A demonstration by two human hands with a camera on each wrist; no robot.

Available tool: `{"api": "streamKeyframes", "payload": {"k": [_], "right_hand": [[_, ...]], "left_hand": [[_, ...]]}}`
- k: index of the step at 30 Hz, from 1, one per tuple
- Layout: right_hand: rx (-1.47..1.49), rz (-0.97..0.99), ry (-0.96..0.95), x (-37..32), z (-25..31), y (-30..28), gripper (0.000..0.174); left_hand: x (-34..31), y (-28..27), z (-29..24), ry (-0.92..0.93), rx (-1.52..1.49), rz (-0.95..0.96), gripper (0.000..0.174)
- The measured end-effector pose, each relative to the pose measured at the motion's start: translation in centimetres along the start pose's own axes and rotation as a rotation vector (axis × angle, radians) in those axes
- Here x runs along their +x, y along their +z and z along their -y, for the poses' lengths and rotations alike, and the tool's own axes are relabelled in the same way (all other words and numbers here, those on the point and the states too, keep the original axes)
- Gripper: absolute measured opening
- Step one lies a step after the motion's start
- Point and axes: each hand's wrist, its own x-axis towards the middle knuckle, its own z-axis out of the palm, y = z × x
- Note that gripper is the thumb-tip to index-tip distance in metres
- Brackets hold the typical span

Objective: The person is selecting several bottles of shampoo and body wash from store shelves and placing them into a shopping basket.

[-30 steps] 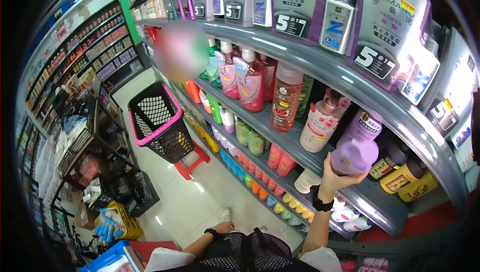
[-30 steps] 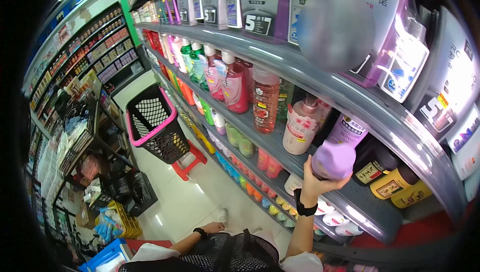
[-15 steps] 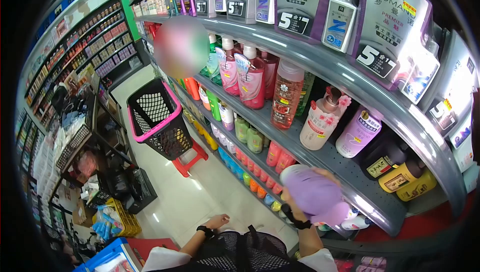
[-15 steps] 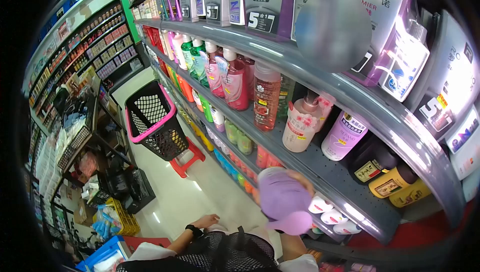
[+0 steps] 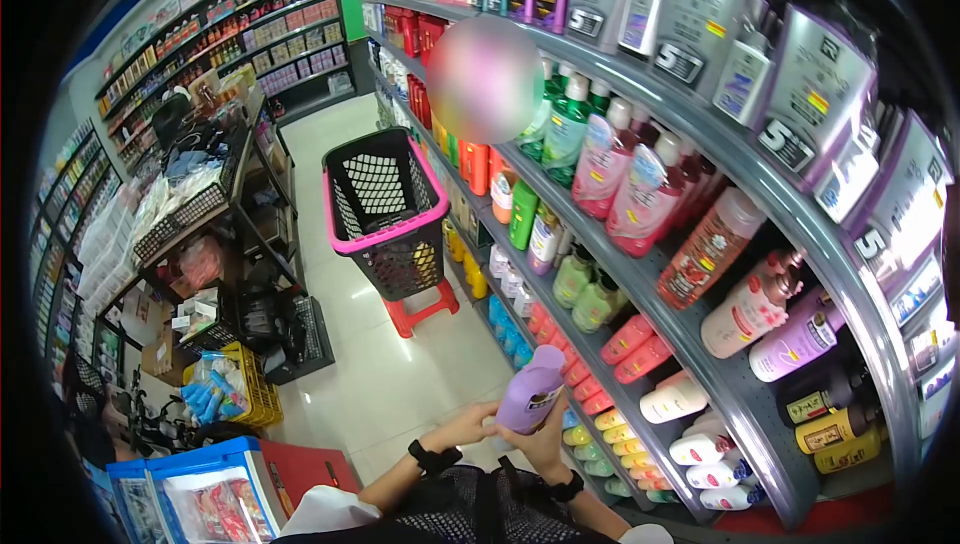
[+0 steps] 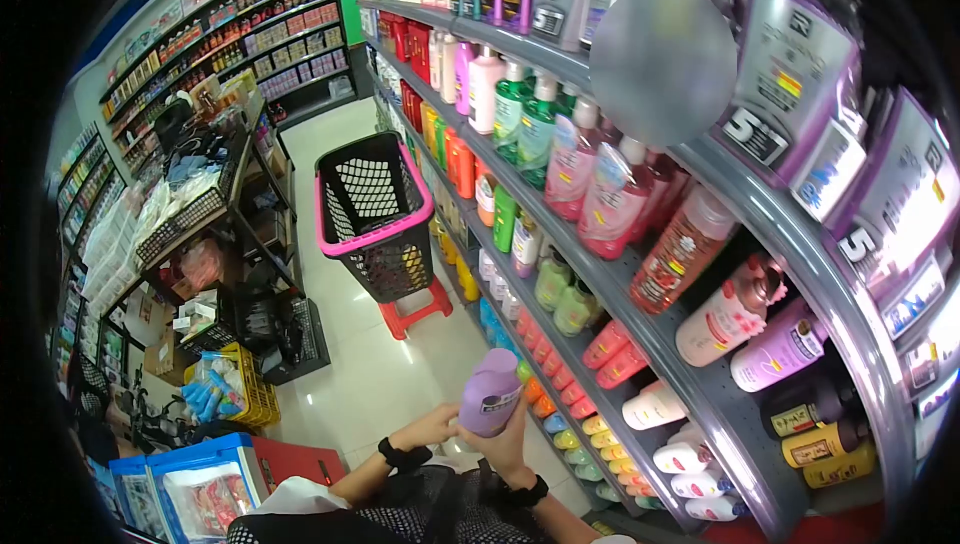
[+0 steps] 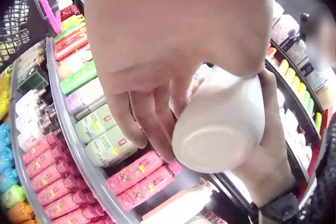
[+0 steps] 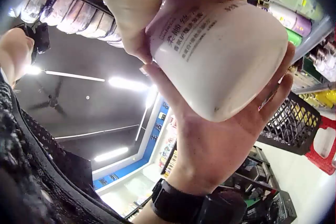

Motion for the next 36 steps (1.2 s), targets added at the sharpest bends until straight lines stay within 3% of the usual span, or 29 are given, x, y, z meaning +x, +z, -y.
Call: {"api": "streamKeyframes", "payload": {"k": [1, 2, 4, 6, 8, 14, 20, 22, 24, 25, 26, 28, 29, 31, 34, 36], "right_hand": [[0.039, 0.03, 0.016, 0.6, -0.4, 1.4, 0.096], [0.036, 0.036, 0.011, 0.9, -0.6, 2.8, 0.096], [-0.081, 0.139, 0.015, 1.2, -0.8, 4.3, 0.096], [-0.062, 0.167, 0.039, 1.4, -1.4, 6.4, 0.098], [-0.195, 0.288, 0.014, 1.4, -1.8, 9.0, 0.101], [-0.182, 0.499, 0.048, 2.2, -3.6, 16.4, 0.1], [-0.158, 0.665, 0.015, 2.4, -5.6, 20.6, 0.091], [-0.287, 0.708, -0.044, 2.1, -5.9, 20.8, 0.083], [-0.309, 0.726, -0.102, 2.1, -6.1, 20.4, 0.078], [-0.315, 0.78, -0.096, 2.3, -6.6, 20.4, 0.078], [-0.316, 0.83, -0.091, 2.5, -7.0, 20.4, 0.077], [-0.365, 0.874, -0.089, 2.9, -7.4, 20.0, 0.078], [-0.402, 0.906, -0.097, 3.1, -7.8, 20.2, 0.079], [-0.397, 0.934, -0.101, 4.1, -8.6, 20.3, 0.079], [-0.369, 0.957, -0.039, 6.2, -9.8, 20.8, 0.08], [-0.35, 0.956, 0.032, 7.0, -10.6, 21.2, 0.081]], "left_hand": [[-0.8, -0.6, 2.2, -0.029, -0.049, -0.032, 0.058], [-1.7, -1.8, 1.2, -0.023, -0.048, -0.038, 0.058], [-3.2, -2.6, -0.9, -0.218, -0.191, 0.019, 0.066], [-4.6, -3.9, 0.7, -0.222, -0.219, -0.036, 0.064], [-6.7, -5.4, 2.2, -0.013, -0.07, -0.167, 0.057], [-12.4, -9.1, 3.4, 0.049, 0.026, -0.505, 0.055], [-16.4, -12.0, 2.0, -0.083, -0.027, -0.526, 0.071], [-17.6, -12.2, 3.3, -0.15, -0.047, -0.51, 0.073], [-19.1, -11.6, 6.7, -0.202, -0.117, -0.397, 0.07], [-19.2, -12.2, 4.4, -0.188, -0.071, -0.392, 0.061], [-19.4, -12.6, 5.5, -0.19, -0.082, -0.401, 0.061], [-19.5, -13.1, 6.7, -0.179, -0.026, -0.317, 0.04], [-19.1, -13.3, 6.5, -0.186, -0.032, -0.326, 0.04], [-17.8, -15.0, 5.2, -0.183, -0.113, -0.622, 0.033], [-18.6, -19.2, 2.2, -0.328, -0.173, -0.736, 0.042], [-19.7, -20.3, 1.6, -0.314, -0.26, -0.772, 0.045]]}}
